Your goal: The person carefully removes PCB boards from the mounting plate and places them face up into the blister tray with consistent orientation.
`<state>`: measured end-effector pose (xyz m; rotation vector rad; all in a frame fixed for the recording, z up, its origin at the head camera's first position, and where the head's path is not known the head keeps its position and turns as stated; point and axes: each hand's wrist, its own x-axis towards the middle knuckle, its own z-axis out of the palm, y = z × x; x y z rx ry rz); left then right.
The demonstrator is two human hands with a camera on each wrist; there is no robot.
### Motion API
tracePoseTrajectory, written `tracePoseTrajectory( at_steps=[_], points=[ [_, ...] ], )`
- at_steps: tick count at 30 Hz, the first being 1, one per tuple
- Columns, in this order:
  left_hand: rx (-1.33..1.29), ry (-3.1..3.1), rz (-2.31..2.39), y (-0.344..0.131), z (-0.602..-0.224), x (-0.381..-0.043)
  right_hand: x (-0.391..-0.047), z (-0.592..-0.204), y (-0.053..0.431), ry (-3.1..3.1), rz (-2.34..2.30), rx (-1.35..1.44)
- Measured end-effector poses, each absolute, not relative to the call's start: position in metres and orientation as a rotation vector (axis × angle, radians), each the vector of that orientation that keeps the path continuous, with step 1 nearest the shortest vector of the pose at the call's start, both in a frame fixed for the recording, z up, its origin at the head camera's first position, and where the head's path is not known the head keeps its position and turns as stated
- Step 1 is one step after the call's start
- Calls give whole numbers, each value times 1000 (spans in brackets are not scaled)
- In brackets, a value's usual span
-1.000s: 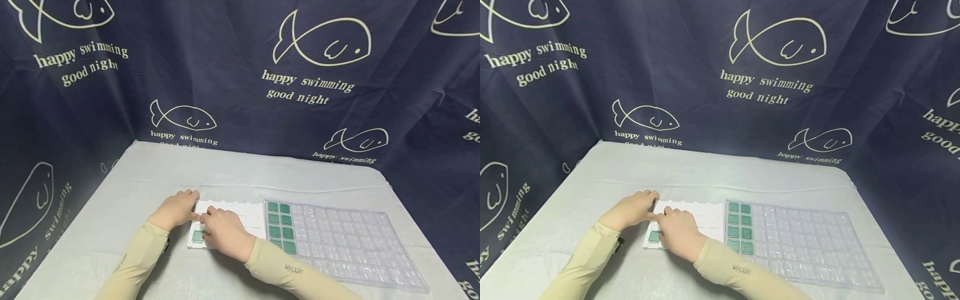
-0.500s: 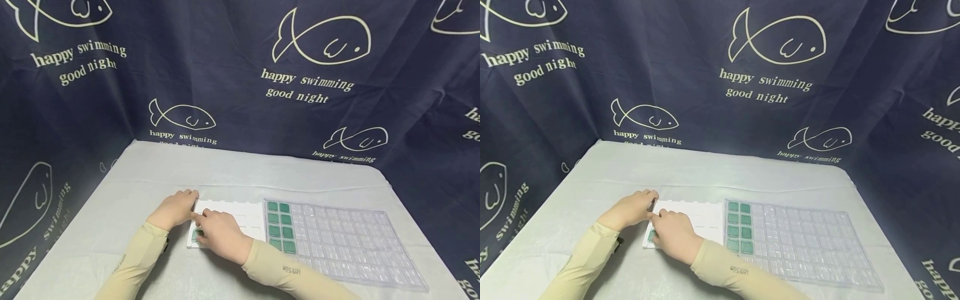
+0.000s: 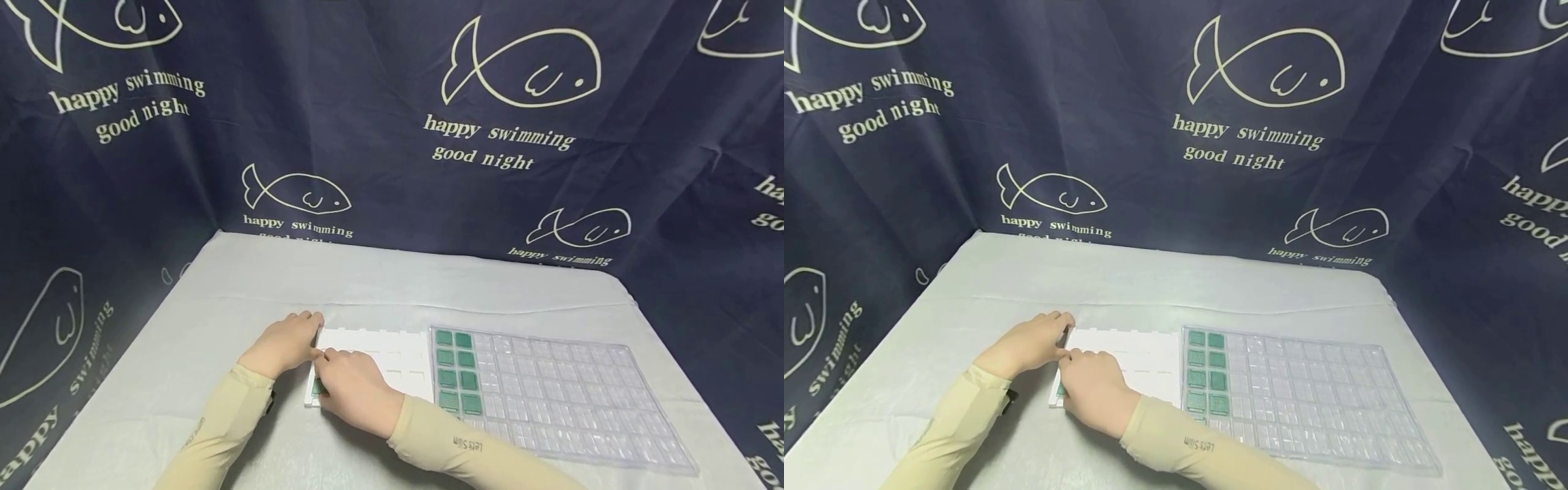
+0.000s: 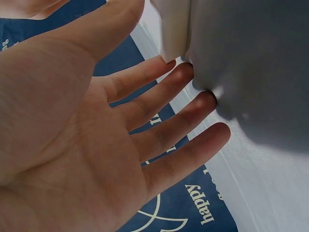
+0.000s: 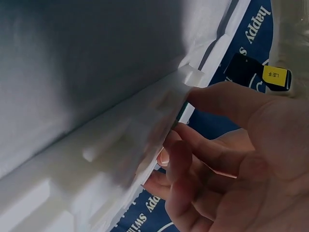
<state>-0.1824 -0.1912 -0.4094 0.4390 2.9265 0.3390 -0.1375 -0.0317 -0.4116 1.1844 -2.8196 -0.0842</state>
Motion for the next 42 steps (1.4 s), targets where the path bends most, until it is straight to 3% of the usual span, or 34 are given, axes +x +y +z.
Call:
tracePoseTrajectory(
  at_steps=[42],
  points=[
    [463, 2930, 351, -192, -411, -184, -114, -401, 11, -2765, 87, 1157]
  ],
)
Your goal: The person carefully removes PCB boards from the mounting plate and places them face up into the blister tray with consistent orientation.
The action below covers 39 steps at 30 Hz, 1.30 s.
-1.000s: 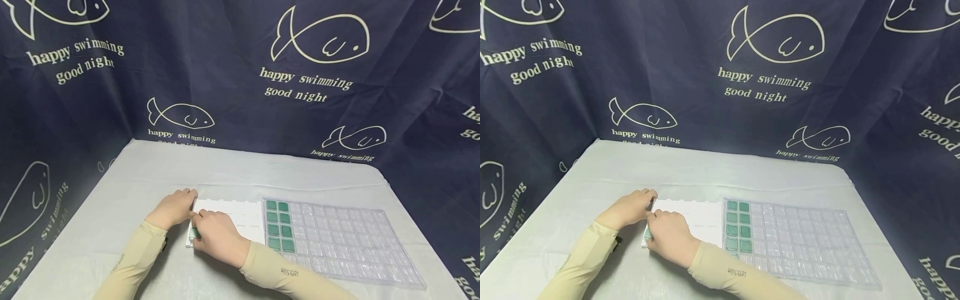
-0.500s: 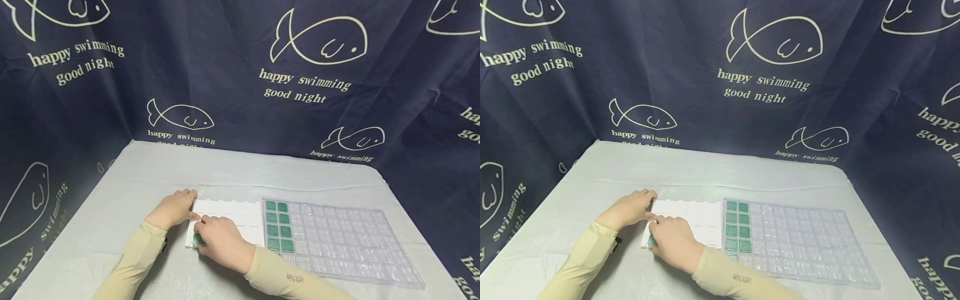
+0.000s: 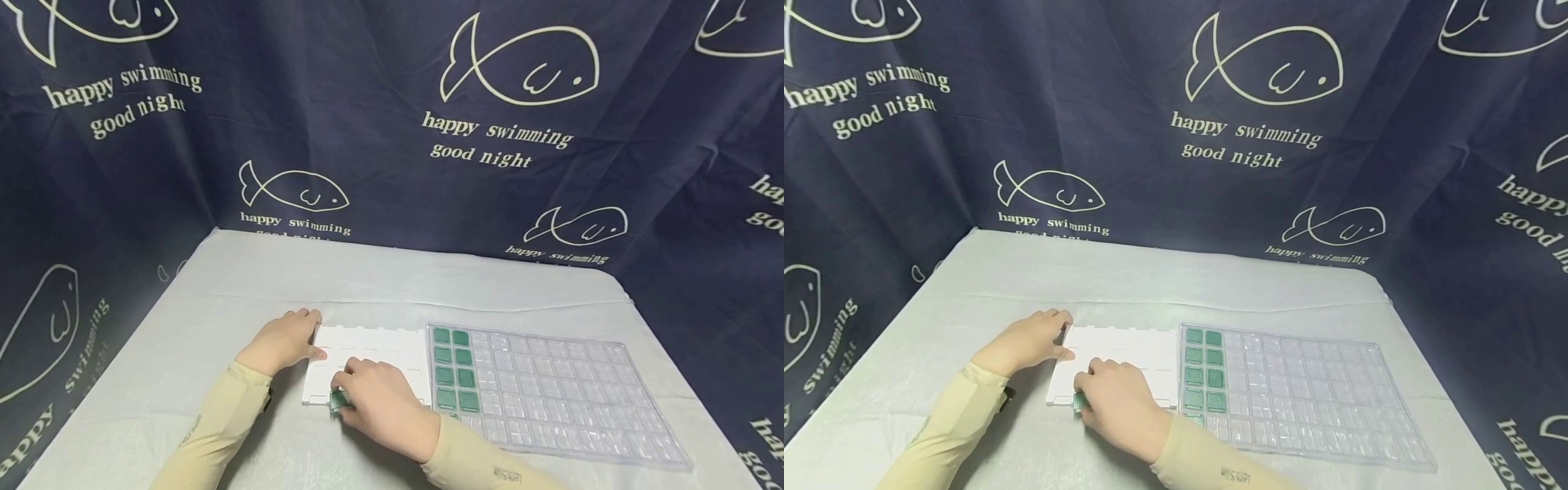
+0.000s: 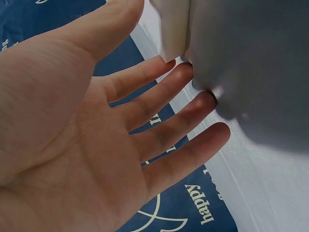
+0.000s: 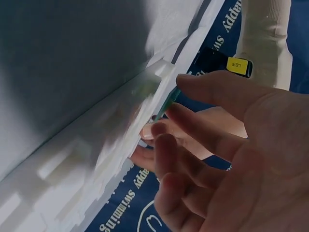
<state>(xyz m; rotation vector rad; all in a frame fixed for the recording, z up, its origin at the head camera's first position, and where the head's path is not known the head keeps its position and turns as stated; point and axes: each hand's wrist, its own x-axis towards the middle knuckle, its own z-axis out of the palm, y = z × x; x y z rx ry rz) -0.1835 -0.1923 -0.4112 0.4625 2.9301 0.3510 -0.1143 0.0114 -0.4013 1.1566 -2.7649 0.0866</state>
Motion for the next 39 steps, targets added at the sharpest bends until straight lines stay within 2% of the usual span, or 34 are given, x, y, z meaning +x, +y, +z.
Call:
tracePoseTrajectory(
  at_steps=[20, 39],
  points=[
    [449, 2919, 355, -193, -408, -184, -105, -399, 60, -2873, 291, 1030],
    [429, 2897, 371, -190, -407, -182, -101, -412, 120, -2963, 369, 739]
  ],
)
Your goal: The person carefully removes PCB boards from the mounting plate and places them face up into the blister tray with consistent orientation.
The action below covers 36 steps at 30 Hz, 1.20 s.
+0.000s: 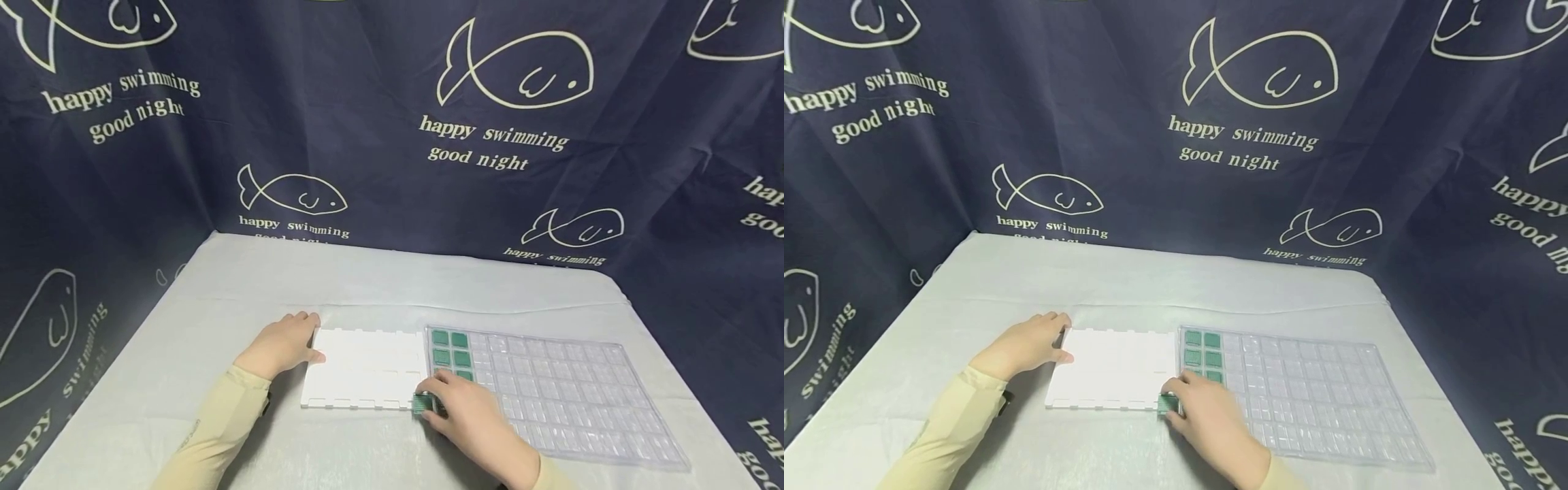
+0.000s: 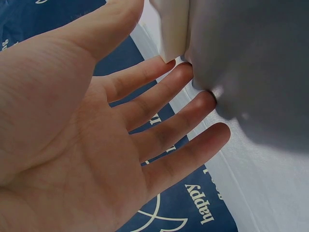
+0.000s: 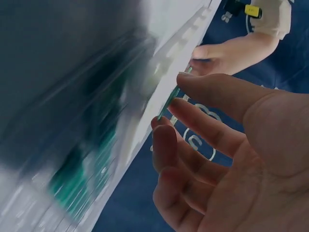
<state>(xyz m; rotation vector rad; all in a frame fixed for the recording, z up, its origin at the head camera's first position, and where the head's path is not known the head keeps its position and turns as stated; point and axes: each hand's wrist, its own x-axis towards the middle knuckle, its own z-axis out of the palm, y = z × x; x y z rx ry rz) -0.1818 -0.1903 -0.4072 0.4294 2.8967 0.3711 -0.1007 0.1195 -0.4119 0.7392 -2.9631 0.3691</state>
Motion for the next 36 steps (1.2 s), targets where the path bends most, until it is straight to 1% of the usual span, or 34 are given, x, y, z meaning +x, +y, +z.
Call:
tracePoseTrajectory(
  at_steps=[6, 11, 22, 27, 36],
  points=[
    [430, 2904, 366, -190, -408, -181, -100, -419, 145, -3017, 341, 565],
    [435, 2907, 367, -191, -408, -181, -97, -426, 162, -3055, 346, 487],
    [432, 2901, 377, -191, -407, -181, -93, -427, 177, -3123, 372, 329],
    [433, 2902, 381, -190, -405, -180, -92, -428, 179, -3133, 371, 307],
    [431, 2900, 367, -189, -409, -182, -85, -433, 187, -3132, 351, 391]
  ],
)
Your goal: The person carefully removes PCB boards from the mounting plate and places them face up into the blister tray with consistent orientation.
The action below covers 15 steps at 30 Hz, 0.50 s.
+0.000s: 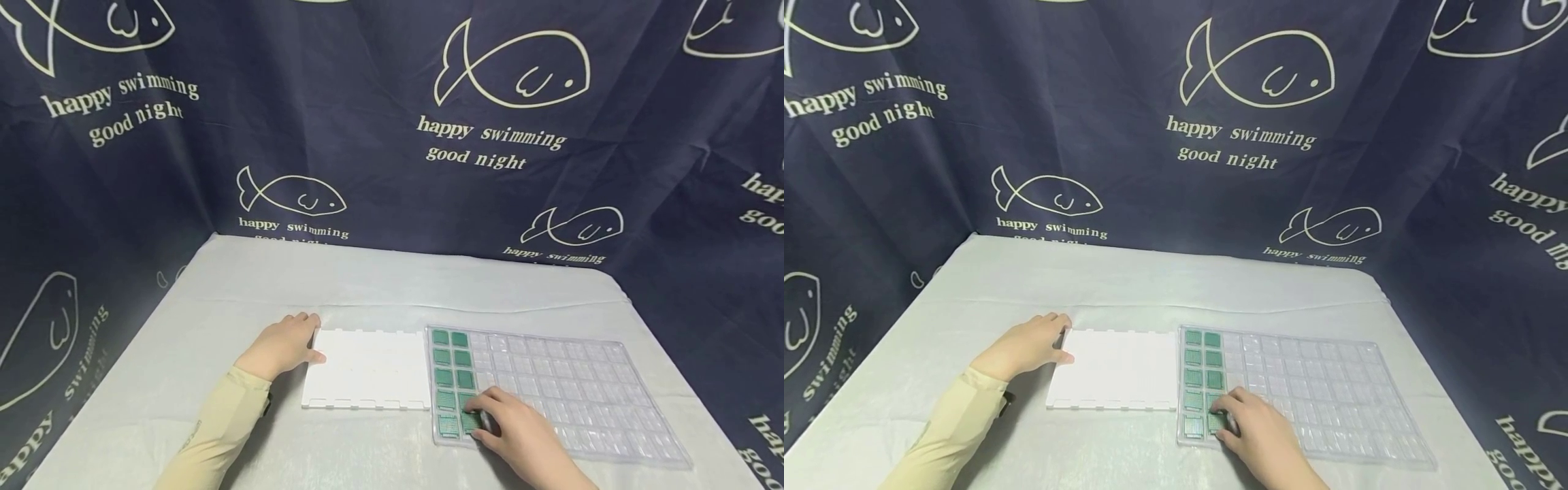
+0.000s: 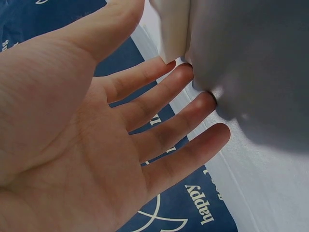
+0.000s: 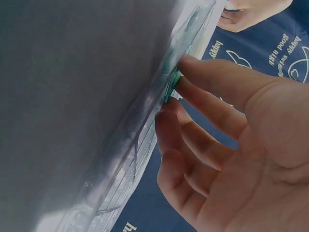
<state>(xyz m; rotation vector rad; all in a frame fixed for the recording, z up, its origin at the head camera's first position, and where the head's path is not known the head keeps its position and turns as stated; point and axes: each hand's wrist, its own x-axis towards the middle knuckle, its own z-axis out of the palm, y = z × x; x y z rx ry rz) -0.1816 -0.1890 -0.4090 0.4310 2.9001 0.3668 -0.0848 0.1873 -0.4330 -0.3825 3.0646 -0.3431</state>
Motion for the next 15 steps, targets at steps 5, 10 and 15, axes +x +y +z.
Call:
tracePoseTrajectory(
  at_steps=[5, 10, 15],
  points=[
    [442, 2907, 371, -189, -411, -183, -82, -433, 190, 3059, -349, -400],
    [447, 2910, 374, -190, -411, -183, -81, -433, 191, 3067, -367, -433],
    [436, 2901, 392, -191, -411, -184, -80, -434, 190, 3079, -391, -439]
  ],
)
